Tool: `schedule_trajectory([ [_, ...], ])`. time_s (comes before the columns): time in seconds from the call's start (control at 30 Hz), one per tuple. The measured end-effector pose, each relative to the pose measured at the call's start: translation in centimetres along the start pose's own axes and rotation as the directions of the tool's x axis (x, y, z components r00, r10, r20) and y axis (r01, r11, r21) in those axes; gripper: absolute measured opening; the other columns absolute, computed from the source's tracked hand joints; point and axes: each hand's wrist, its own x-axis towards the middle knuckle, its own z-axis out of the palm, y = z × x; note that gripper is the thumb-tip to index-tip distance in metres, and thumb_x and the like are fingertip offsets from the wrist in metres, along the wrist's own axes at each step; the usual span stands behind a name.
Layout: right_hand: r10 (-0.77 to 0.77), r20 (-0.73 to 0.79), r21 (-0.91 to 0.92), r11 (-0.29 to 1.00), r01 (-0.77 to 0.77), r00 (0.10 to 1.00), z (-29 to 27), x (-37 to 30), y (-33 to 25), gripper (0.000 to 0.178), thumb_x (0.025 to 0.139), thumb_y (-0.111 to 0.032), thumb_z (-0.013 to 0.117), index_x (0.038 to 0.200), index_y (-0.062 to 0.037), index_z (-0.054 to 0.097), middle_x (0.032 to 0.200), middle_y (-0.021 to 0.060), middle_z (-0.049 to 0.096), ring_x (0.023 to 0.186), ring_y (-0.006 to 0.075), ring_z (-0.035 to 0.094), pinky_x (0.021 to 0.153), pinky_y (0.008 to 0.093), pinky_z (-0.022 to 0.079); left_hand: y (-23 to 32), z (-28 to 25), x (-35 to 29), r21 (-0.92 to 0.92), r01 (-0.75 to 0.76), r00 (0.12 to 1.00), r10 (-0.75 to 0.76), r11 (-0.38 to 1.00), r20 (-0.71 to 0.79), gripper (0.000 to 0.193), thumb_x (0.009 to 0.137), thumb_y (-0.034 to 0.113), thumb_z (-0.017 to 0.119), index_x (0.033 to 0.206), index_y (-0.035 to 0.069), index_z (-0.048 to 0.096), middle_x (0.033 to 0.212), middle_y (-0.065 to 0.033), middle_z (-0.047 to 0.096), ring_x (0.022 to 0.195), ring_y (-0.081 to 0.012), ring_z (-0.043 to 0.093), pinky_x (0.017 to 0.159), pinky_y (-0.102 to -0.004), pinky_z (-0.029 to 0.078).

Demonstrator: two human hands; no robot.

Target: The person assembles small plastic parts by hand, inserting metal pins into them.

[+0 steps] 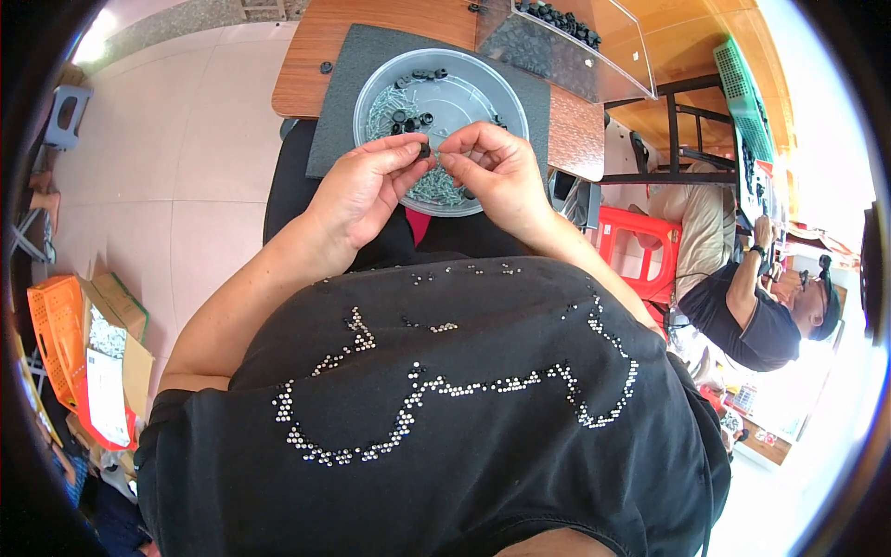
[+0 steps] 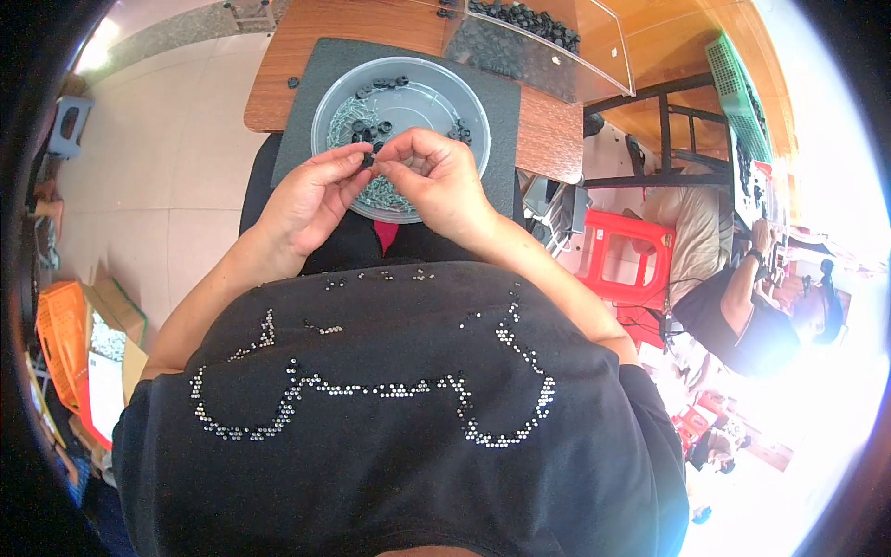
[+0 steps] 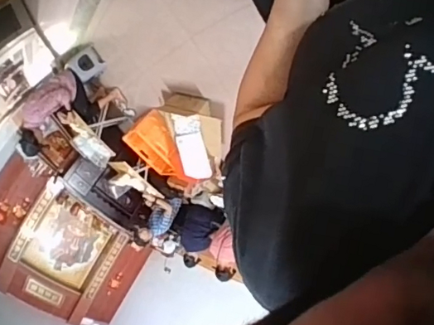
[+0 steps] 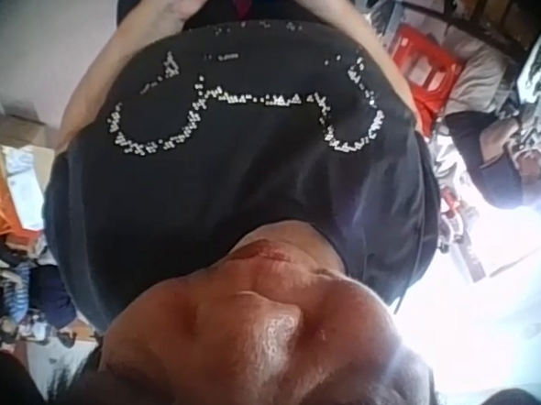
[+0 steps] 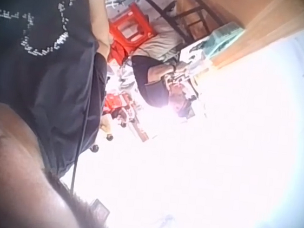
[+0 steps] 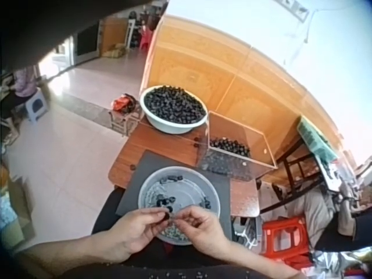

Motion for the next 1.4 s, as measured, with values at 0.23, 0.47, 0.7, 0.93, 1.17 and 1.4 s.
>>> schedule_trajectory([
  [0.23, 0.075, -0.009, -0.092, 0.993, -0.076, 0.997, 0.0, 0.2, 0.4, 0.003, 0.083, -0.002, 0.062, 0.085, -0.0016, 0.064, 0.076, -0.0013, 0.063, 0.067, 0.0019, 0.054, 0.057, 0.0186, 0.044, -0.1, -0.1, -0.1, 0.006, -0.007, 1.000, 0.007, 1.000, 0.024, 0.024, 0.088, 0.007, 0.058, 0.110, -0.003, 0.055, 0.103, -0.0093, 0.060, 0.097, -0.0157, 0.058, 0.090, -0.0241, 0.047],
  [0.47, -0.117, -0.076, -0.401, 0.913, 0.077, 0.990, 0.2, -0.2, 0.1, 0.006, 0.078, -0.002, 0.064, 0.084, -0.0019, 0.065, 0.077, 0.0062, 0.065, 0.064, 0.0094, 0.059, 0.055, 0.0231, 0.046, -0.1, 0.3, -0.3, 0.042, -0.032, 0.999, 0.031, 0.999, 0.020, 0.017, 0.087, 0.007, 0.060, 0.102, -0.001, 0.058, 0.097, -0.0073, 0.059, 0.093, -0.0145, 0.056, 0.085, -0.0228, 0.048],
  [0.7, -0.302, 0.007, -0.595, 0.765, 0.247, 0.953, 0.5, -0.3, -0.8, 0.009, 0.074, 0.002, 0.063, 0.082, -0.0017, 0.064, 0.076, 0.0109, 0.063, 0.063, 0.0187, 0.061, 0.056, 0.0276, 0.048, -0.2, 0.5, -0.4, 0.079, -0.048, 0.998, 0.045, 0.996, 0.042, 0.016, 0.086, 0.008, 0.061, 0.101, 0.002, 0.059, 0.093, -0.0048, 0.060, 0.087, -0.0117, 0.055, 0.080, -0.0223, 0.047],
  [0.93, -0.045, -0.094, -0.276, 0.961, 0.018, 0.995, 0.4, -0.2, -0.1, 0.004, 0.077, -0.002, 0.066, 0.081, -0.0020, 0.064, 0.075, 0.0056, 0.066, 0.066, 0.0083, 0.059, 0.057, 0.0233, 0.047, -0.4, 0.1, -0.1, 0.016, 0.030, 0.991, -0.032, 0.999, 0.127, 0.015, 0.088, 0.011, 0.059, 0.101, 0.003, 0.058, 0.091, -0.0024, 0.061, 0.082, -0.0085, 0.058, 0.078, -0.0199, 0.049],
  [1.17, -0.027, -0.068, -0.016, 1.000, 0.026, 0.997, 0.3, -0.1, 0.9, 0.003, 0.081, -0.001, 0.067, 0.082, -0.0008, 0.064, 0.076, 0.0014, 0.065, 0.069, 0.0046, 0.057, 0.060, 0.0194, 0.046, -0.5, -0.4, 0.1, -0.089, 0.140, 0.968, -0.118, 0.986, 0.222, 0.014, 0.090, 0.012, 0.057, 0.101, 0.004, 0.057, 0.091, -0.0021, 0.061, 0.082, -0.0084, 0.059, 0.075, -0.0189, 0.051],
  [1.4, -0.070, -0.027, 0.078, 0.994, 0.072, 0.997, -0.5, 1.8, 0.8, 0.012, 0.079, -0.003, 0.068, 0.091, -0.0014, 0.067, 0.077, 0.0027, 0.065, 0.070, 0.0056, 0.056, 0.060, 0.0209, 0.046, -0.1, -1.0, 0.7, -0.189, 0.113, 0.979, -0.077, 0.976, 0.188, 0.018, 0.090, 0.010, 0.057, 0.106, 0.002, 0.056, 0.095, -0.0052, 0.060, 0.084, -0.0105, 0.060, 0.075, -0.0182, 0.052],
])
